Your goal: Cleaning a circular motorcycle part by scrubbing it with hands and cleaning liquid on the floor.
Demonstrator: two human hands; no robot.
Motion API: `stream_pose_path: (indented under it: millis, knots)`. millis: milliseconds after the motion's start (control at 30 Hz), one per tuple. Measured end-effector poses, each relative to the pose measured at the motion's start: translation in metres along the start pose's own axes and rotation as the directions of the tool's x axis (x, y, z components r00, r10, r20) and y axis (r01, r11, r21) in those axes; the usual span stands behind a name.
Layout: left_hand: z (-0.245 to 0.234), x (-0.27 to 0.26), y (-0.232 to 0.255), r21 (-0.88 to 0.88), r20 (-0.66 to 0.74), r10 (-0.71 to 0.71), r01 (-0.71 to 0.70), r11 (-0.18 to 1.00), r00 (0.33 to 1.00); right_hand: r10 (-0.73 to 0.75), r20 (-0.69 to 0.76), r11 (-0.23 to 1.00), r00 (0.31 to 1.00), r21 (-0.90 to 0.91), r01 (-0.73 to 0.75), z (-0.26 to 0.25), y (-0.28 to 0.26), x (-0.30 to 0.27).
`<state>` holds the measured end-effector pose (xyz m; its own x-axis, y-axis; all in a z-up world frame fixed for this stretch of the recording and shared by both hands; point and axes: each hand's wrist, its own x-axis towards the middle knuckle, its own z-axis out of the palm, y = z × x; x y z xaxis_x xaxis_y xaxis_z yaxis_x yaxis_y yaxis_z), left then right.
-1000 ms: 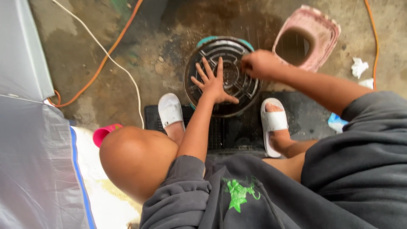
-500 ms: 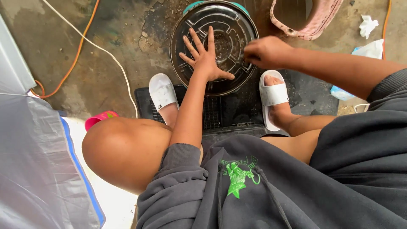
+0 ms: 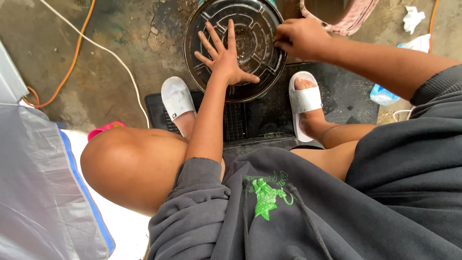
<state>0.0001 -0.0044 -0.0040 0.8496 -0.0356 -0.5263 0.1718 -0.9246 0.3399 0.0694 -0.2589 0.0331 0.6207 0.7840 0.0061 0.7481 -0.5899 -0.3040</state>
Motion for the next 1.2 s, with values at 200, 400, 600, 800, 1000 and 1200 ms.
stream_pose_path:
  millis: [200,400,600,800,1000,1200]
  knots:
    - [0.001,0.000,0.001,-0.019,0.006,0.007,-0.007,1.000,1.000,-0.082,0.151,0.994,0.985,0.086,0.069,-0.004,-0.019,-0.005]
    - [0.003,-0.001,-0.001,-0.009,0.010,0.005,-0.005,1.000,1.000,-0.017,0.124,0.994,0.992,0.112,0.003,0.023,-0.026,-0.016]
    - [0.003,0.003,-0.001,0.019,-0.012,0.010,-0.010,1.000,1.000,0.083,0.087,0.991,0.993,-0.111,-0.073,0.013,0.002,-0.003]
    - [-0.002,-0.001,0.002,-0.010,0.021,0.001,0.000,1.000,1.000,0.034,0.181,0.999,0.983,-0.023,-0.030,0.009,-0.019,-0.007]
    - [-0.010,-0.006,0.005,-0.014,0.048,-0.011,0.012,1.000,0.999,0.023,0.044,0.991,0.999,0.133,-0.028,0.027,-0.029,-0.016]
    - [-0.009,-0.003,0.003,-0.046,0.033,0.010,-0.009,0.999,0.999,0.118,0.046,0.990,0.992,-0.085,-0.114,0.009,-0.006,0.001]
